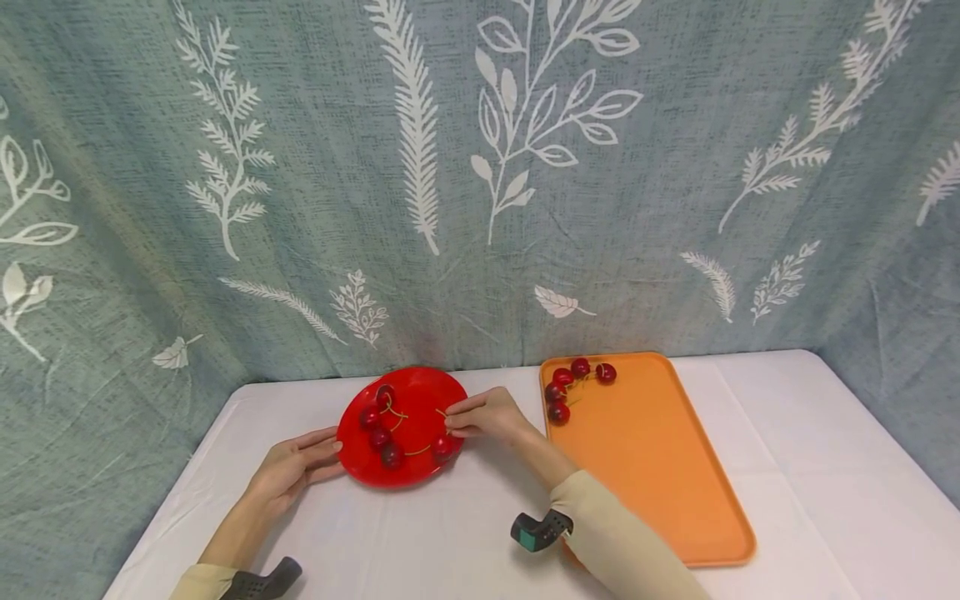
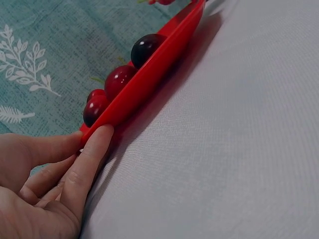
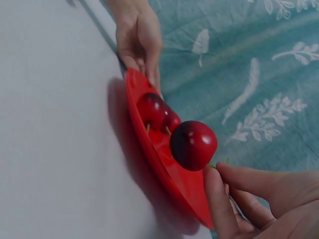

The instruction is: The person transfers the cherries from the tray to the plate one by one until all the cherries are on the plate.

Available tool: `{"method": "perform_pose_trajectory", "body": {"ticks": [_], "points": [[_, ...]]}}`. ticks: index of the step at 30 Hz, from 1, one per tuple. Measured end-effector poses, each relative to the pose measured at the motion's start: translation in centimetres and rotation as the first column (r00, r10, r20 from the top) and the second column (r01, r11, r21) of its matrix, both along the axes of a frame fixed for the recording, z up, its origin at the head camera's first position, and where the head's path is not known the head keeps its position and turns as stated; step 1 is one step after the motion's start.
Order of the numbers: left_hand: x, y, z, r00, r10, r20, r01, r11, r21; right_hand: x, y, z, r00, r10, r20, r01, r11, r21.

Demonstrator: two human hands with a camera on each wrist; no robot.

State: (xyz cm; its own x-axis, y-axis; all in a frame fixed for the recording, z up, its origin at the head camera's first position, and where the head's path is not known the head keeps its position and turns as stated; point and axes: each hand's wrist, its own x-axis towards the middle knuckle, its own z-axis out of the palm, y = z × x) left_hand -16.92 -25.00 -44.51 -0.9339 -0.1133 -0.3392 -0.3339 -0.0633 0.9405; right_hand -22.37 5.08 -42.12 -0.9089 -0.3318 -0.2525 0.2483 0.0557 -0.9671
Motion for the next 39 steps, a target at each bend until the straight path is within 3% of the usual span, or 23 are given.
{"method": "perform_pose_trajectory", "body": {"ticks": [17, 30, 39], "points": [[0.0, 0.0, -0.2, 1.0, -0.024, -0.017, 0.024, 0.999, -0.03, 1.6, -3.8, -1.1, 0.987, 0.011, -0.162, 0.01, 0.992, 0.124], [-0.1, 0.2, -0.2, 1.0, -0.015, -0.016, 0.015, 1.0, -0.016, 0.9, -5.5, -1.2, 0.967, -0.053, -0.25, 0.101, 0.978, 0.182], [0.0, 0.0, -0.1, 1.0, -0.018, -0.012, 0.018, 0.999, -0.037, 0.6, -5.9, -1.1, 0.966, -0.066, -0.249, 0.122, 0.969, 0.215]]}}
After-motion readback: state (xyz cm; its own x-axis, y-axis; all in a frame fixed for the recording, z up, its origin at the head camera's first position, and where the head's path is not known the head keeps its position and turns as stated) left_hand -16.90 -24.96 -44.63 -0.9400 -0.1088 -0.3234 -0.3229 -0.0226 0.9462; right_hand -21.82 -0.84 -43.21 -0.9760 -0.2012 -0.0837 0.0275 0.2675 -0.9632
